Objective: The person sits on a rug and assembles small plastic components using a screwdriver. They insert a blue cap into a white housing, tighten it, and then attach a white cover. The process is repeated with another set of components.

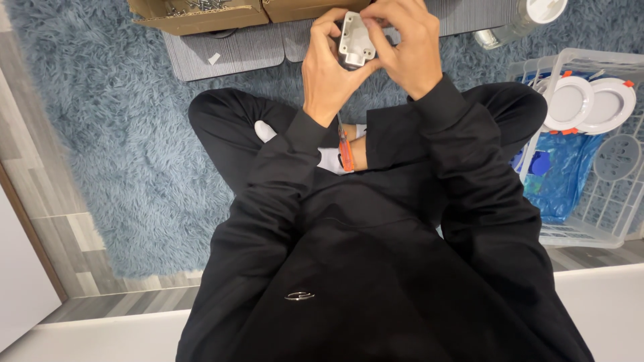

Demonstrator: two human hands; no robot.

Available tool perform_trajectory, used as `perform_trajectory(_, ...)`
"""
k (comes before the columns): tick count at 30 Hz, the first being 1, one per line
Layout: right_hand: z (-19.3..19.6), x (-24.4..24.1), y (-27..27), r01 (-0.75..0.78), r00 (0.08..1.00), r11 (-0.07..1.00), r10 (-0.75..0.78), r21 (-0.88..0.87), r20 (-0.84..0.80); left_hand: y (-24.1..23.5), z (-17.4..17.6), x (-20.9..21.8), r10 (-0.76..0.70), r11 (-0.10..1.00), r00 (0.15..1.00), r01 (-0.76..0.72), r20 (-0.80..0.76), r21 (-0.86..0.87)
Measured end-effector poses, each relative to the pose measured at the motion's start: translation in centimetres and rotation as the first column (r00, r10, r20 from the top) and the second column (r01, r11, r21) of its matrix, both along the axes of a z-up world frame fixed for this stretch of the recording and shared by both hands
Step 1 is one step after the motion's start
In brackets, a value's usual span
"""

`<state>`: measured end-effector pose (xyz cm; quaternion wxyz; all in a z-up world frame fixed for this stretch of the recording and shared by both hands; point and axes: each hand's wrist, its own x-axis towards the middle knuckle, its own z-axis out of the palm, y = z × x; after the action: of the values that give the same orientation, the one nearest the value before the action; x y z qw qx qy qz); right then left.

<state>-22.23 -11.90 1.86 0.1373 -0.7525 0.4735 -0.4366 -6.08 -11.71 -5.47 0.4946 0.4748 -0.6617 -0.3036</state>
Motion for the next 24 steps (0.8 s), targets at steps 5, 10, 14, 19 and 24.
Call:
perform_trajectory(5, -0.6, -0.4, -0.4, -0.009, 1.000, 1.000, 0.009, 0.007, -0.011, 0.5, 0.0, 0.8, -0.118, 0.992, 0.993, 0.119, -0.025, 0.034)
perform_trajectory(10, 0.0, 0.1, -0.3, -0.016, 0.999, 1.000, 0.016, 0.012, -0.042, 0.8, -0.9, 0.9, -0.140, 0.987, 0.990, 0.141, -0.019, 0.078)
perform_trajectory(14, 0.1, 0.4, -0.3, -0.050, 0.997, 0.999, 0.051, 0.015, -0.058, 0.5, -0.3, 0.9, -0.147, 0.985, 0.985, 0.154, -0.089, 0.079)
perform_trajectory(19, -0.4, 0.6, -0.3, -0.052, 0.997, 0.998, 0.054, 0.028, -0.050, 0.2, -0.9, 1.0, -0.146, 0.984, 0.985, 0.154, -0.087, 0.086)
perform_trajectory(24, -0.4, 0.7, -0.2, -0.071, 0.994, 0.997, 0.072, 0.018, -0.078, 0.1, -1.1, 1.1, -0.157, 0.981, 0.980, 0.169, -0.121, 0.096)
